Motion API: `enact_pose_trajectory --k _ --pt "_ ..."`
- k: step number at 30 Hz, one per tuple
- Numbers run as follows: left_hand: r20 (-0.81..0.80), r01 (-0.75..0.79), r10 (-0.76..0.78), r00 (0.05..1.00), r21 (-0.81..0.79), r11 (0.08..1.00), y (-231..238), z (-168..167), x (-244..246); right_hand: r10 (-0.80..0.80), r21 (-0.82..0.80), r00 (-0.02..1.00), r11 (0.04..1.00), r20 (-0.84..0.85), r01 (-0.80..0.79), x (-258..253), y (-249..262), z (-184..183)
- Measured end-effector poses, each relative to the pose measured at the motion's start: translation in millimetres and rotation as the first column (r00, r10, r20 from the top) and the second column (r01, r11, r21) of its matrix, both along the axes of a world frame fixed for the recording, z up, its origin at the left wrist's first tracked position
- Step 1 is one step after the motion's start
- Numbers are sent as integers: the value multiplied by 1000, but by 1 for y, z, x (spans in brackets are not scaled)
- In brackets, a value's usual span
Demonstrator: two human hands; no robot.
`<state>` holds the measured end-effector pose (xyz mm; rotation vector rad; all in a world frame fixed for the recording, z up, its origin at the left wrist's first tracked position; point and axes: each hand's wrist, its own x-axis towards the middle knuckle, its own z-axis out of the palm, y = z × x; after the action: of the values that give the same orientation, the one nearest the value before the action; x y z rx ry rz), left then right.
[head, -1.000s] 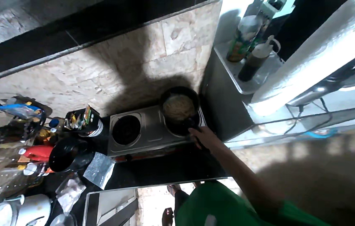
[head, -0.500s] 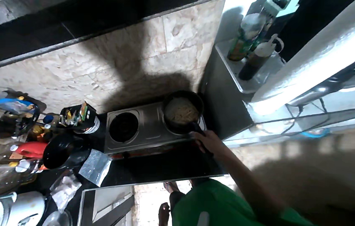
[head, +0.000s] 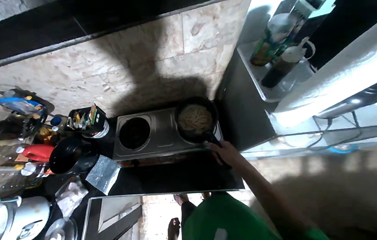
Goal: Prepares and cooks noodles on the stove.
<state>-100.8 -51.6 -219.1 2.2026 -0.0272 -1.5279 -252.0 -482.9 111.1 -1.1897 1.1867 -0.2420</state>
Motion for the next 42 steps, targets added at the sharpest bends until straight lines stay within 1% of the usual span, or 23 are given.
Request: enact_pose_trajectory --k 2,3,4,6,8,12,14,16,18,20,22,24,27,29,31,33,36,38,40,42 --pt "12 5 -5 1000 -16 1000 -3 1 2 -5 30 1000 1000 -7 5 -22 6 11" --pt "16 5 -4 1000 -24 1000 -5 0 3 -13 32 1000 999 -7 13 -23 6 15" --pt "14 5 -5 1000 -23 1000 -5 -1 4 -19 24 1000 1000 -10 19 -17 5 16" --pt "-7 4 -4 1000 -11 1000 -7 2 0 -28 -10 1000 1000 2 28 3 0 5" --pt "-3 13 -13 1000 -10 1000 -11 4 1 -20 -7 1000 1000 13 20 11 0 -1" --pt "7 -3 3 1000 -50 999 -14 4 3 -16 65 1000 998 26 14 -6 16 24" --pt "-5 -1 1 1000 -43 999 -11 -1 4 -13 51 999 999 36 11 8 8 29" --pt "-19 8 -9 1000 -25 1000 -13 -3 4 -17 4 999 1000 40 17 35 -13 20" --pt "-14 23 -23 1000 -12 1000 -15 0 3 -18 -31 999 999 50 20 46 -26 14" --pt "6 27 -27 1000 -15 1000 -19 5 7 -17 -38 999 999 50 19 32 -16 20" --pt "12 -11 11 1000 -47 999 -19 6 8 -5 -53 999 999 41 7 11 2 28" --pt "-7 -26 26 1000 -56 998 -17 3 6 4 -63 1000 998 29 -3 11 4 29" --pt "-37 5 -6 999 -38 999 -15 3 4 -21 -38 999 999 34 22 33 -15 6" --pt "-23 21 -22 999 -20 1000 -17 6 5 -36 -27 999 999 36 37 32 -15 -2" --pt "-3 8 -8 1000 -19 1000 -16 10 7 -36 -11 999 999 17 37 16 0 8" --pt "13 -3 3 1000 -31 1000 -16 6 11 -47 1 999 999 16 46 10 2 19" --pt "-20 38 -38 999 -1 999 -9 3 5 -75 20 996 997 42 74 25 -14 8" --pt "-11 57 -57 998 6 998 -11 6 7 -83 30 996 996 35 82 25 -12 6" --pt "1 52 -52 999 -2 999 -10 9 7 -60 46 998 997 14 59 5 9 20" --pt "0 42 -42 999 -16 999 -14 4 7 -47 54 999 997 4 47 -3 13 32"
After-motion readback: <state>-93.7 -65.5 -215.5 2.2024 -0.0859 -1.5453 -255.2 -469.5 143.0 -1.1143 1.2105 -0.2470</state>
